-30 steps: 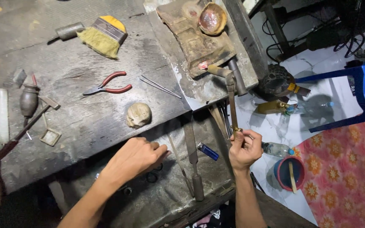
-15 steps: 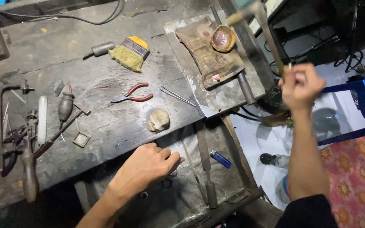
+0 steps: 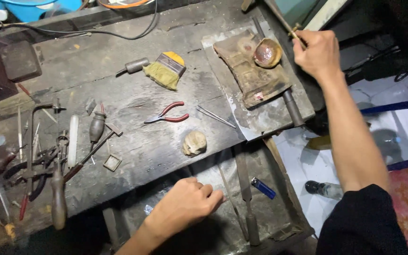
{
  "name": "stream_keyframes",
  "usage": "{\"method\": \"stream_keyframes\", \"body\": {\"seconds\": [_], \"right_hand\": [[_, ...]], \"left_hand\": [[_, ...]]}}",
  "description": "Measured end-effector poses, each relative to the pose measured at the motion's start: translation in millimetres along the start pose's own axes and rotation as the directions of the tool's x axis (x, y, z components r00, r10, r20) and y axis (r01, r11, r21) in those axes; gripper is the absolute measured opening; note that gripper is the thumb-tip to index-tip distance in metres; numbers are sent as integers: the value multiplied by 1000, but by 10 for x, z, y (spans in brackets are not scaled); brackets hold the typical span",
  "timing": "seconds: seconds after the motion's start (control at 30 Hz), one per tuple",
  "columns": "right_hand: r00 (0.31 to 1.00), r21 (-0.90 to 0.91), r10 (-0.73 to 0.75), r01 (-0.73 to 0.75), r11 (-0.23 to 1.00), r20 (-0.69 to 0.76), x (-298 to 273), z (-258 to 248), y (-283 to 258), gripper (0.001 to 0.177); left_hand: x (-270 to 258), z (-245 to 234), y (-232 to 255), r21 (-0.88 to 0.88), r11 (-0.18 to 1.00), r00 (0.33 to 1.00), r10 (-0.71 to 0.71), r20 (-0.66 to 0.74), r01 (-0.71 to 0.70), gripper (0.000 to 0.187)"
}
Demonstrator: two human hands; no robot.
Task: The person is soldering a small metal ring component on a workbench and then using pliers to transfer it to a ring mandrel for shaping.
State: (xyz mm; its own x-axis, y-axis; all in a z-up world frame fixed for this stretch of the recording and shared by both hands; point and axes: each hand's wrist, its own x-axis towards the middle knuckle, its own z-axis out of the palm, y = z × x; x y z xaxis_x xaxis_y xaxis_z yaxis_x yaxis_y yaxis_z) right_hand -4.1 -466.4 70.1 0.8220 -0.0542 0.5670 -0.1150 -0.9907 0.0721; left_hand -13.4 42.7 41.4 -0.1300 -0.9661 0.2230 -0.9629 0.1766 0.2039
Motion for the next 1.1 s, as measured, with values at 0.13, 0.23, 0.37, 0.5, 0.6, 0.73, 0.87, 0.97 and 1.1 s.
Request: {"method": "stream_keyframes", "body": {"seconds": [0.13, 0.23, 0.37, 0.5, 0.6, 0.73, 0.87, 0.97, 1.1], "right_hand": [[1000, -100, 17, -19, 995, -13, -49, 15, 34, 17], [992, -96, -47, 36, 995, -115, -82, -455, -371, 13], [998, 89, 67, -64, 994, -23, -458, -993, -883, 5], [759, 136, 393, -528, 839, 520, -674, -1225, -1289, 31], [665, -2, 471, -577, 817, 580, -856, -1075, -1272, 47], [686, 21, 476, -581, 813, 550, -968, -842, -1115, 58], [533, 39, 497, -709, 705, 685, -732, -939, -1085, 55], [461, 78, 520, -797, 599, 719, -675, -930, -948, 54], [656, 262, 581, -741, 619, 482, -785, -945, -857, 31]], "left_hand": [[19, 172, -91, 2, 1000, 999, -32, 31, 32, 7], [42, 243, -149, 64, 998, 999, -14, 32, 11, 16], [84, 300, -162, 56, 998, 999, -32, 18, 31, 12], [104, 391, -129, 44, 999, 998, -17, 53, 14, 10], [139, 372, -96, 38, 999, 997, -15, 70, 13, 12], [165, 361, -74, 47, 999, 993, -15, 119, 10, 21], [165, 373, -93, 42, 999, 994, -5, 111, 1, 25], [164, 323, -110, 24, 1000, 991, -24, 135, 20, 22], [150, 318, -120, 49, 999, 992, -26, 119, 21, 17]]}}
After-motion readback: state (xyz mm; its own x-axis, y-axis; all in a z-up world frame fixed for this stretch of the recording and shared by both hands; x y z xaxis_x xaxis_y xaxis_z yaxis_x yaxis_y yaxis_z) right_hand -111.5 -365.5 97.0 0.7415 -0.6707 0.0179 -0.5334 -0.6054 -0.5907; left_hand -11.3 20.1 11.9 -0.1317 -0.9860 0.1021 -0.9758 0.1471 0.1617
